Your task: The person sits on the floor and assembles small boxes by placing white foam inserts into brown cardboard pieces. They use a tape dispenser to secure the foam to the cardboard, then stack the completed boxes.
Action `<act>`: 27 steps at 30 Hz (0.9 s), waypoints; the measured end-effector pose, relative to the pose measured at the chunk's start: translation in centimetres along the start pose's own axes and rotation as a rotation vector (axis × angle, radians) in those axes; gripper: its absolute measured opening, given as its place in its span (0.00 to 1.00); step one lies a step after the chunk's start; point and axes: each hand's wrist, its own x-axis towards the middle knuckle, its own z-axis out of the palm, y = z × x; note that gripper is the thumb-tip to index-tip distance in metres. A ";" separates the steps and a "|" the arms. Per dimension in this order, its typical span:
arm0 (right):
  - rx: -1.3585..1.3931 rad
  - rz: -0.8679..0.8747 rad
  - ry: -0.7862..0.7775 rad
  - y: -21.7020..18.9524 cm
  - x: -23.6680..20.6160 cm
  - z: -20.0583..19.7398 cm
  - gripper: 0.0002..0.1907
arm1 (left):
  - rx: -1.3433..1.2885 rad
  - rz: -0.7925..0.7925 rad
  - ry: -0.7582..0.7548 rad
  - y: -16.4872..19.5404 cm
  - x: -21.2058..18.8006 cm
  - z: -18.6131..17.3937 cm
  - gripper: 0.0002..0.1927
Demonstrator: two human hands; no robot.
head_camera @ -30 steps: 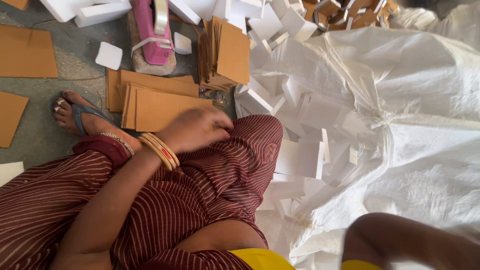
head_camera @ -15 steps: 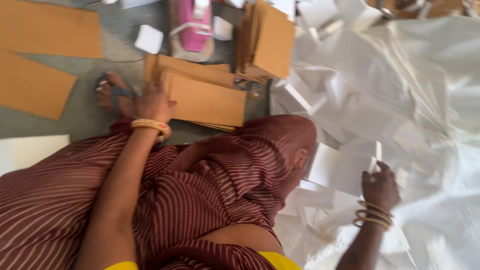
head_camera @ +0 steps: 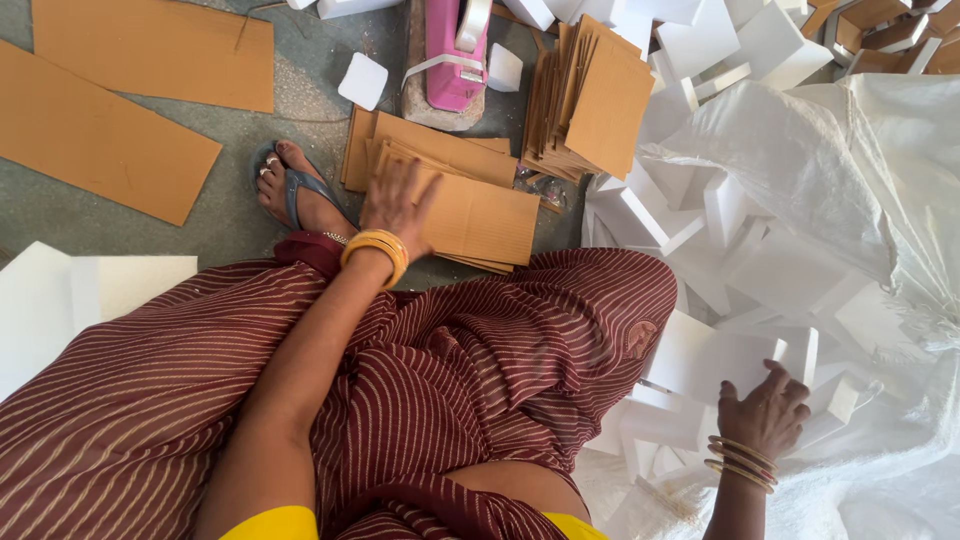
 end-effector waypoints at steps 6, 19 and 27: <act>0.264 0.033 0.037 -0.8 0.2 0.2 0.48 | 0.407 0.251 -0.030 2.4 2.5 2.3 0.71; 0.721 -0.061 0.365 2.8 2.2 -8.4 0.32 | 0.324 0.111 -0.036 0.7 7.0 1.3 0.73; 1.529 -0.619 0.100 -15.1 4.2 -10.4 0.45 | -0.056 -0.123 0.134 -2.4 3.2 -1.8 0.71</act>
